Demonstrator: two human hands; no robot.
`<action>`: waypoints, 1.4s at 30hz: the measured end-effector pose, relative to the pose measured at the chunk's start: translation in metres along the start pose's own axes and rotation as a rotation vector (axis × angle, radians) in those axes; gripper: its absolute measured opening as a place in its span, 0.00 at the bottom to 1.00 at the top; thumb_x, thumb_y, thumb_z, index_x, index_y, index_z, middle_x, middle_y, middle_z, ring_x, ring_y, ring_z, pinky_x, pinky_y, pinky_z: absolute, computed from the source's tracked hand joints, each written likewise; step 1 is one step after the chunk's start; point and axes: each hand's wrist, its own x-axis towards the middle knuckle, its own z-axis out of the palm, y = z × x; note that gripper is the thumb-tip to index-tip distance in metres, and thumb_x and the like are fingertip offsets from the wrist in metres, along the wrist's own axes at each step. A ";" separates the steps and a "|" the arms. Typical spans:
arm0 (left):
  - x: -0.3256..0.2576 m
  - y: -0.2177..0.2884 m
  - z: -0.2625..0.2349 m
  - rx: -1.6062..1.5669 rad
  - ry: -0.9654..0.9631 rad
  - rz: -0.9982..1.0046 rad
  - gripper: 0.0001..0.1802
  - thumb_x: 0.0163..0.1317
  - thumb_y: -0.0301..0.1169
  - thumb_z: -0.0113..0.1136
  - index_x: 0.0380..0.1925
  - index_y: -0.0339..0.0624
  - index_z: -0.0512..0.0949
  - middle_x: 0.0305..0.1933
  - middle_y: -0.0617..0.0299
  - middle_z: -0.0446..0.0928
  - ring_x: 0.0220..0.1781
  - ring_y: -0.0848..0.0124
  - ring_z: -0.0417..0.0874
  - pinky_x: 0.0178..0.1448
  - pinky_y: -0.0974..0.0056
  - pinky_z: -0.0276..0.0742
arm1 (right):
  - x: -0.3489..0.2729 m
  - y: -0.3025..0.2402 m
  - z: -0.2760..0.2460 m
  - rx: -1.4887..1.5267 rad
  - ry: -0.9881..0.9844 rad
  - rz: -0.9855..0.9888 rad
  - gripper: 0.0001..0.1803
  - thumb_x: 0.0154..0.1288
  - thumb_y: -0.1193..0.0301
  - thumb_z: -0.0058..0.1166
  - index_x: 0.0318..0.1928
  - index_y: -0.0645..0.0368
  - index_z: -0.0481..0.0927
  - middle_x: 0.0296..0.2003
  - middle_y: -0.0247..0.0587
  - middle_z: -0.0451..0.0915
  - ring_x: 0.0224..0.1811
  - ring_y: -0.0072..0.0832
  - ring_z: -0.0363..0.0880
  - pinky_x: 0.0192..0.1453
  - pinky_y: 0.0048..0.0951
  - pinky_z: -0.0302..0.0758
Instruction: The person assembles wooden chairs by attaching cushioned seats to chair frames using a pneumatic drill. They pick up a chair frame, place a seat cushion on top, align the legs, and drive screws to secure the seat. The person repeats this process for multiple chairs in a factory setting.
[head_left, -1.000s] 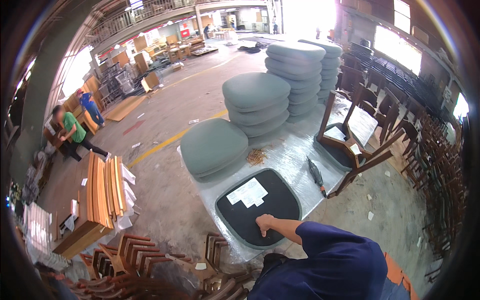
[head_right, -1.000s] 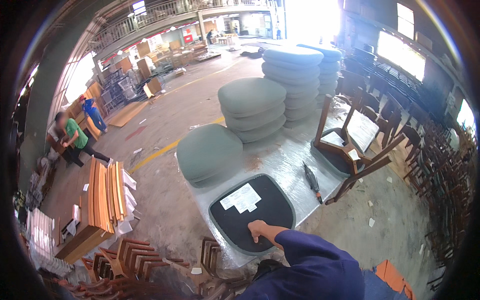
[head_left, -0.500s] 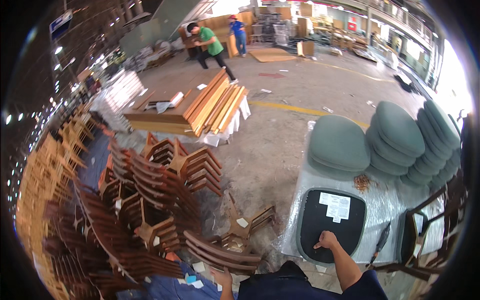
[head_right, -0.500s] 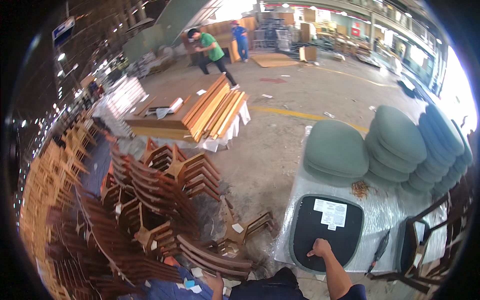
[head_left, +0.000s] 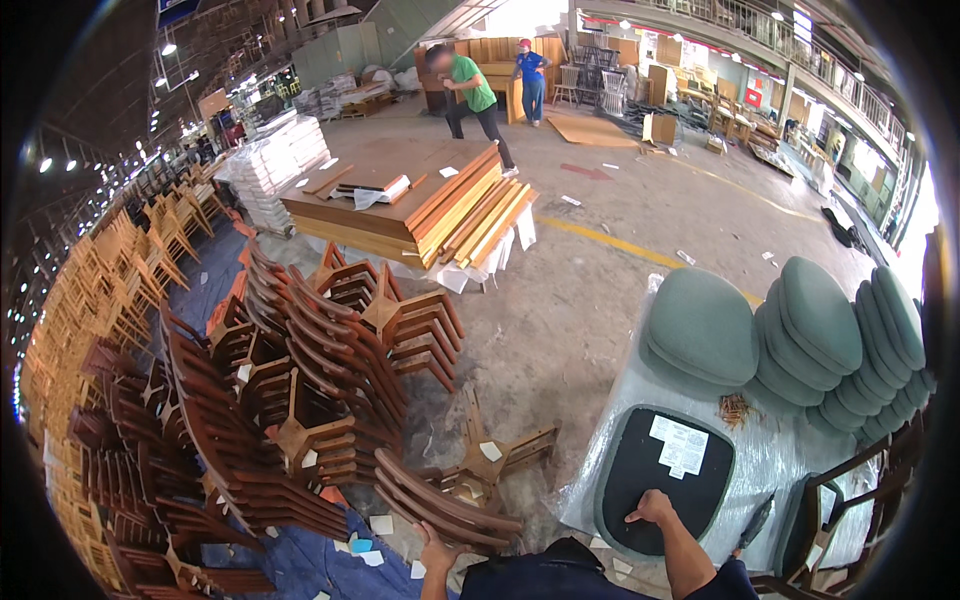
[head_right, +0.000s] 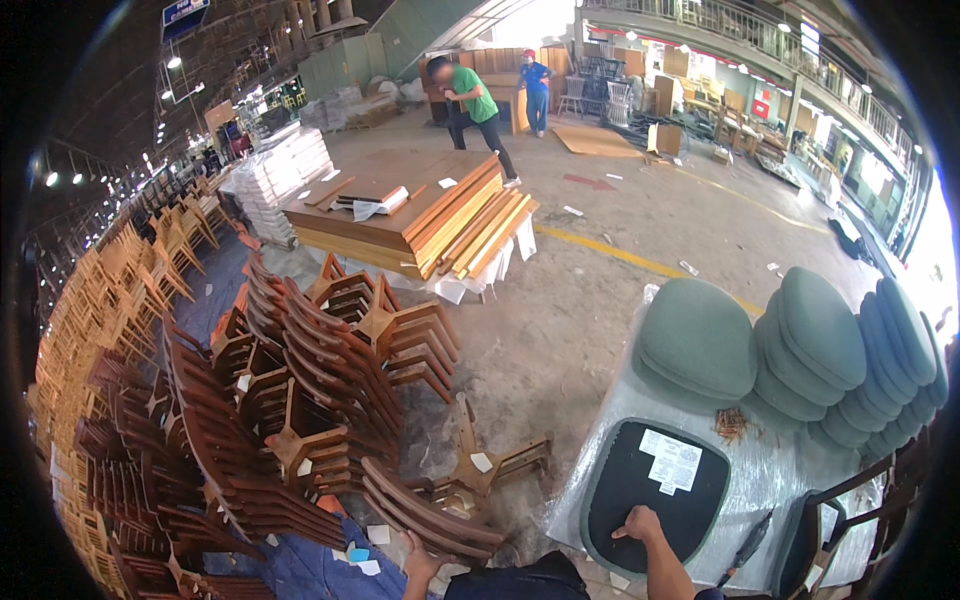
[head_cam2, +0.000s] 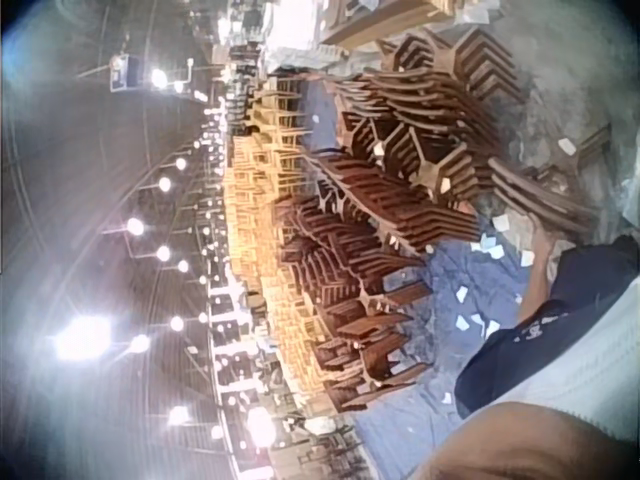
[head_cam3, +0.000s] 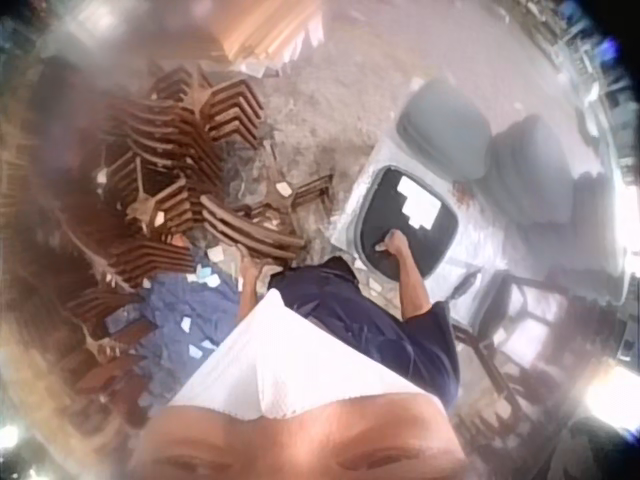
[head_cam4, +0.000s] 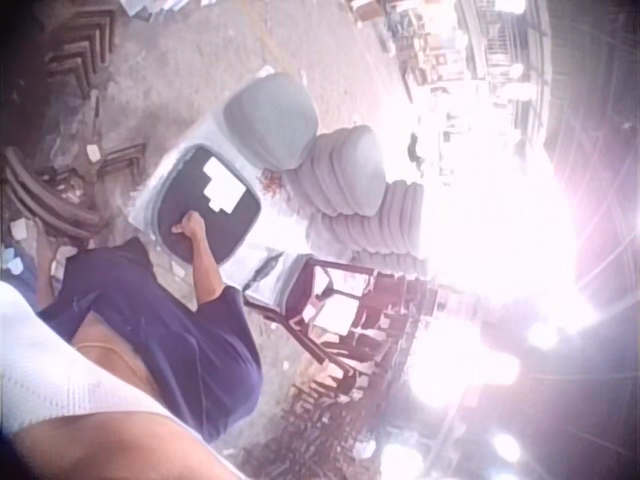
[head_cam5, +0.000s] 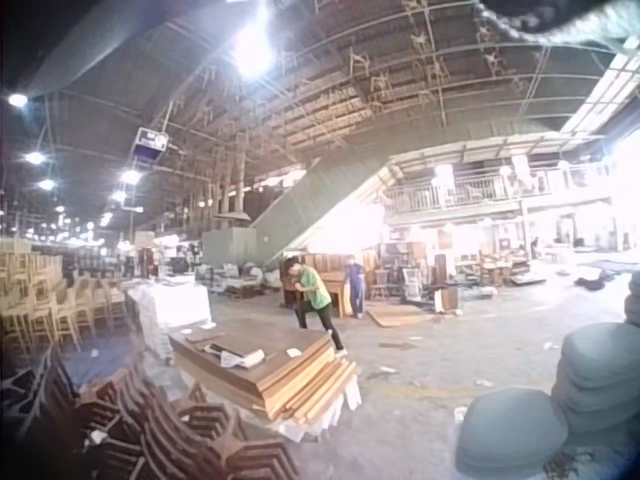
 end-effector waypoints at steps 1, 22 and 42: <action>0.001 -0.001 0.001 0.011 0.011 -0.011 0.93 0.29 0.63 0.88 0.85 0.35 0.35 0.90 0.41 0.31 0.73 0.44 0.78 0.70 0.51 0.79 | 0.001 -0.002 0.000 -0.008 -0.004 -0.002 0.31 0.30 0.53 0.89 0.33 0.56 0.87 0.40 0.47 0.90 0.46 0.44 0.90 0.53 0.41 0.85; 0.041 -0.016 0.049 -0.141 0.233 0.184 0.91 0.28 0.53 0.91 0.84 0.34 0.34 0.88 0.35 0.38 0.66 0.44 0.84 0.63 0.51 0.83 | -0.018 -0.381 0.203 0.006 -0.608 -0.783 0.66 0.57 0.27 0.66 0.77 0.71 0.66 0.69 0.62 0.75 0.69 0.48 0.77 0.71 0.42 0.74; -0.006 -0.006 0.007 -0.177 0.207 0.081 0.82 0.30 0.38 0.91 0.84 0.36 0.46 0.86 0.37 0.51 0.68 0.41 0.80 0.66 0.48 0.80 | -0.097 -0.454 0.053 0.431 -0.775 -0.533 0.23 0.65 0.55 0.68 0.29 0.64 0.79 0.19 0.37 0.76 0.18 0.26 0.77 0.22 0.31 0.73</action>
